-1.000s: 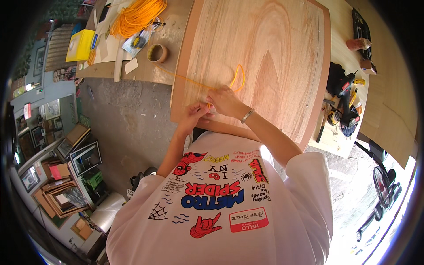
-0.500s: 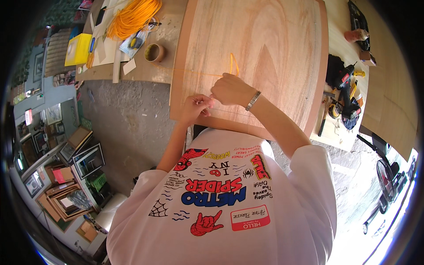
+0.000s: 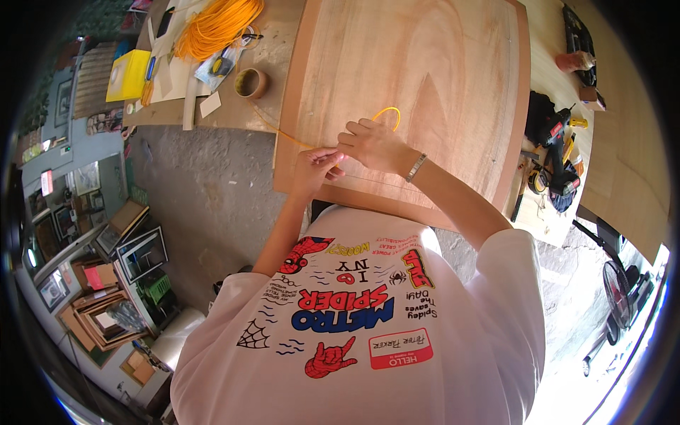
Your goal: The person uses a cordless drill to drive screws into a wooden panel placed on a workbench. They then handle a coil of orange rope, unspooling and tying it around the panel.
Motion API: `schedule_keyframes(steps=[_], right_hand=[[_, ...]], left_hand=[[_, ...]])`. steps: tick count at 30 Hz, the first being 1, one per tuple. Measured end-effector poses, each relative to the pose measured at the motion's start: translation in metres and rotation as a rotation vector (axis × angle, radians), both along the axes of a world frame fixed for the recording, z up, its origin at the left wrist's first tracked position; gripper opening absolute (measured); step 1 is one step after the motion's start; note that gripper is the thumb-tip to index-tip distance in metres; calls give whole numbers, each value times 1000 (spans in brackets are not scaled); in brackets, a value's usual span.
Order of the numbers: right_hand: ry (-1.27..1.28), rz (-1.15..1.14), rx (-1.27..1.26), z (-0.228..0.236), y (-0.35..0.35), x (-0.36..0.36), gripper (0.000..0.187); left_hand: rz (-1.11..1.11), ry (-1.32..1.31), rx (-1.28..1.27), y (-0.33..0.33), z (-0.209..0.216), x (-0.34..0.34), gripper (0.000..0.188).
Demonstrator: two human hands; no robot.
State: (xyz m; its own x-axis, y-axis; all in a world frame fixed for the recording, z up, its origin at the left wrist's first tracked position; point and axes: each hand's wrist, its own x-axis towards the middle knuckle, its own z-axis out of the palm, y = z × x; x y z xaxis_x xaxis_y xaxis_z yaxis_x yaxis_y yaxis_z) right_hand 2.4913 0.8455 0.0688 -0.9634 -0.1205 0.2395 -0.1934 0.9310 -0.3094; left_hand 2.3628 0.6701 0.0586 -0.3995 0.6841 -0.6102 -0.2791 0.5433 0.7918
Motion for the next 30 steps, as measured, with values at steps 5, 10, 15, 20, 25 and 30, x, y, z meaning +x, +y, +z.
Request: schedule_keyframes(steps=[5,10,15,20,25,30], right_hand=[[-40,-64,-166,-11,1,3,17],[20,-99,-185,-18,-4,1,17],[-9,-84,-101,-17,-7,-2,14],[-91,-197,-316,-31,-19,-7,5],[-142,-416,-910,-24,-37,-7,14],[-271,-517,-913,-32,-45,-10,18]], left_hand=[[-30,14,58,-5,-6,-9,18],[91,-51,112,-1,-8,-2,14],[69,-81,146,-1,-14,-1,16],[170,-102,140,2,-13,4,10],[275,-155,185,1,-2,3,8],[380,-73,140,5,-3,17,13]])
